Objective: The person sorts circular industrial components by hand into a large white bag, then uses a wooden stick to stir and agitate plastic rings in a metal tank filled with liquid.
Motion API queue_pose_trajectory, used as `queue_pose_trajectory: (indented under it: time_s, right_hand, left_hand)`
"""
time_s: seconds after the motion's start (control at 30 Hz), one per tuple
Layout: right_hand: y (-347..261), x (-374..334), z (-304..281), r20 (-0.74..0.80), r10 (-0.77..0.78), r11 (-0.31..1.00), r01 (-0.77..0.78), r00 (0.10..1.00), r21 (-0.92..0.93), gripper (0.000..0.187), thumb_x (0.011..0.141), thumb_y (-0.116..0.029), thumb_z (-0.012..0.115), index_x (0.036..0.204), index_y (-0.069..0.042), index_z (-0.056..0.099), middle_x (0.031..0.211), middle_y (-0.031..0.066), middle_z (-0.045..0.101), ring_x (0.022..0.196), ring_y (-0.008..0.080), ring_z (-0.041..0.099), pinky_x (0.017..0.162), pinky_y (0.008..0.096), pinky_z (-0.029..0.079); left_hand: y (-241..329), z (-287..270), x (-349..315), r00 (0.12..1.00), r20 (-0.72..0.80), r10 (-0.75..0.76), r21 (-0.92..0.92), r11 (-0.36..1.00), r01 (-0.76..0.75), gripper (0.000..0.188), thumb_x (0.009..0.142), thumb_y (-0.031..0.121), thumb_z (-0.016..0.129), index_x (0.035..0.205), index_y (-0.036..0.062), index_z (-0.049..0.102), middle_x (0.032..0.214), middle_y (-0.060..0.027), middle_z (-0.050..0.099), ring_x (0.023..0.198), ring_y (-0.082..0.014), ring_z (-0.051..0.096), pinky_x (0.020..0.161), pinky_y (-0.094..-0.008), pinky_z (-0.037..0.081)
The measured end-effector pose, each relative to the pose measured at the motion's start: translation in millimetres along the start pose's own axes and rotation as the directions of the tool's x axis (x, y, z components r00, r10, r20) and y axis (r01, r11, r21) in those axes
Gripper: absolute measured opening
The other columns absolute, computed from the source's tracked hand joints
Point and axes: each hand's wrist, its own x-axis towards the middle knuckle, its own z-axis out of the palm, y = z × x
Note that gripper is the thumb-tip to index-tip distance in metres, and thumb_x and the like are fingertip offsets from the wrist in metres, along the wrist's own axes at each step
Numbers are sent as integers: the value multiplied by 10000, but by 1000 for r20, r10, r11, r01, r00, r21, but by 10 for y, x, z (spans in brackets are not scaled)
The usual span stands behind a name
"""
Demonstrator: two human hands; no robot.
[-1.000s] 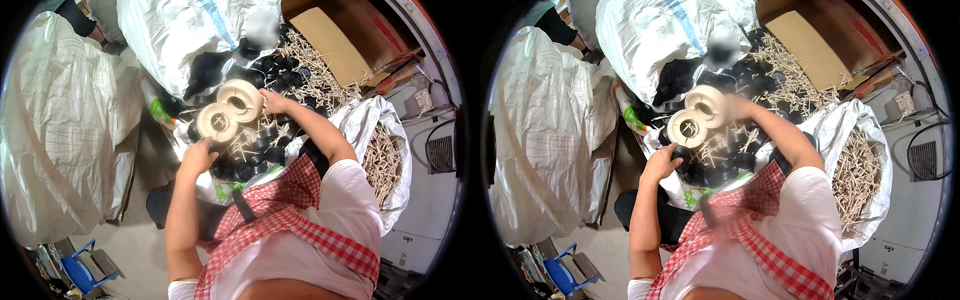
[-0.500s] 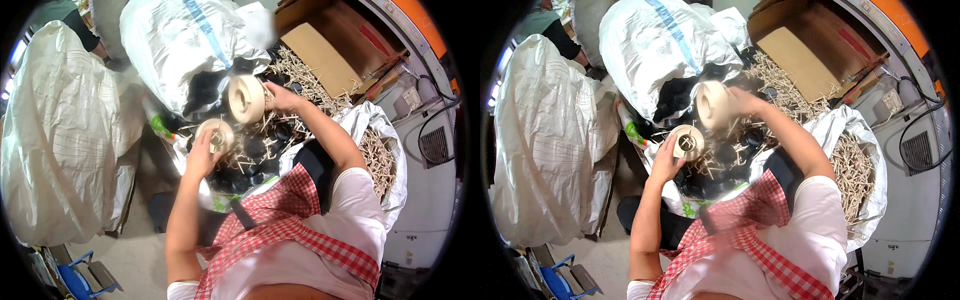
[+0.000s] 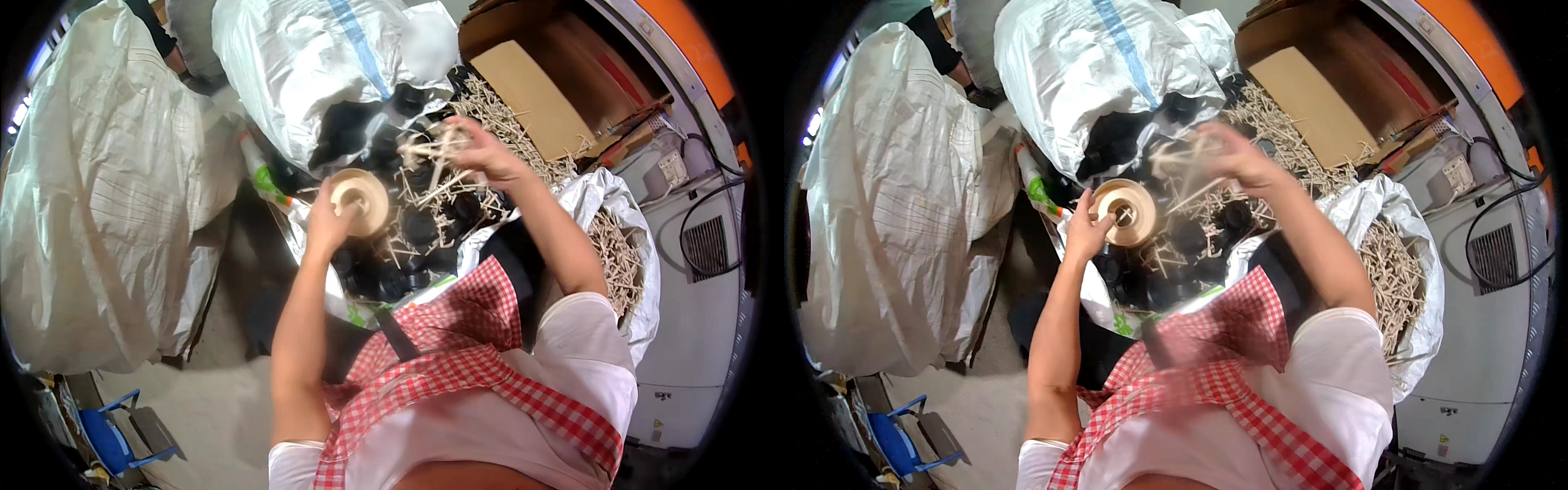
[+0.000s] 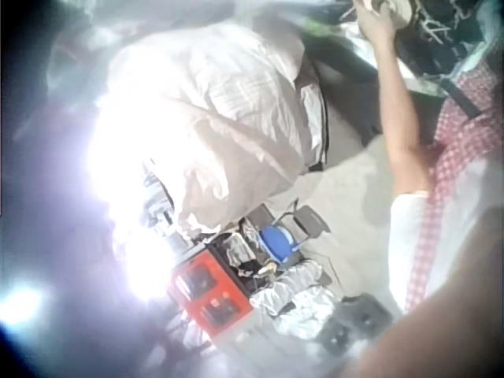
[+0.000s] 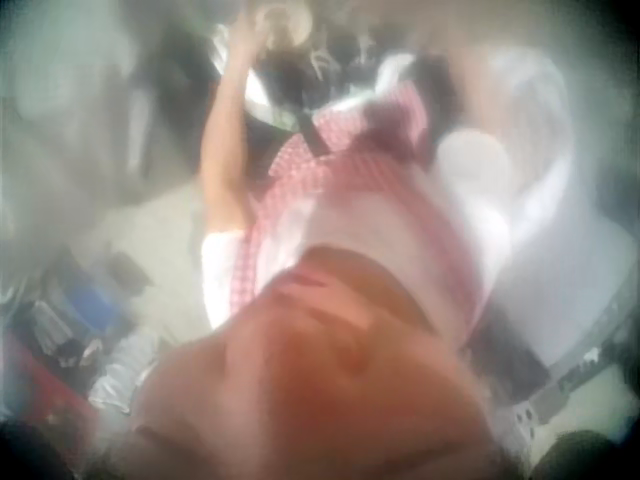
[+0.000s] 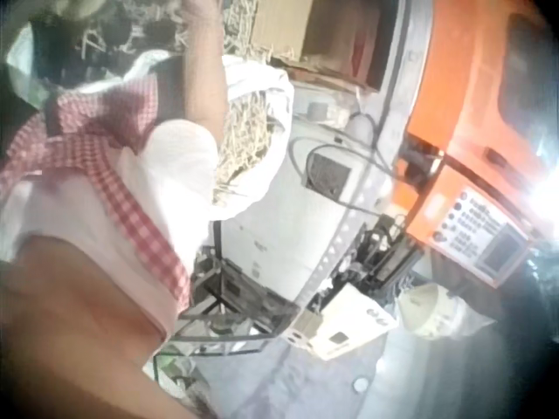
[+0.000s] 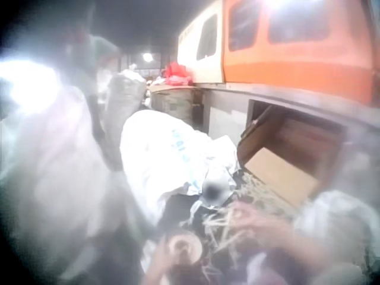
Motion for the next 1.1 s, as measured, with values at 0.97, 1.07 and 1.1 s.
queue_pose_trajectory:
  time_s: [0.97, 1.07, 1.1]
  right_hand:
    - [-274, -1824, -1248, -472, -359, 301, -379, 805, -875, 302, 834, -142, 581, 1113, -28, 574, 926, 134, 649, 822, 195, 629, 721, 312, 483]
    - [543, -649, -433, -124, -93, 565, -50, 988, -824, 296, 812, -142, 620, 1083, -25, 588, 961, 72, 628, 837, 156, 585, 747, 276, 478]
    - [946, -280, -160, 140, -69, 555, 155, 988, -818, 300, 792, -155, 635, 1064, -34, 598, 993, 103, 624, 888, 200, 592, 786, 306, 474]
  left_hand:
    - [334, -443, -416, 935, 231, -268, 655, 754, 54, 690, 763, 293, 658, 1344, 77, 355, 1114, -190, 591, 1029, -333, 567, 853, -413, 447]
    - [176, -464, -344, 961, 149, -234, 640, 764, 87, 676, 774, 317, 629, 1341, 112, 323, 1065, -181, 610, 980, -332, 585, 811, -430, 459]
    - [168, -479, -329, 972, 98, -216, 602, 791, 115, 698, 771, 323, 629, 1352, 99, 313, 1059, -187, 612, 980, -337, 584, 815, -428, 457]
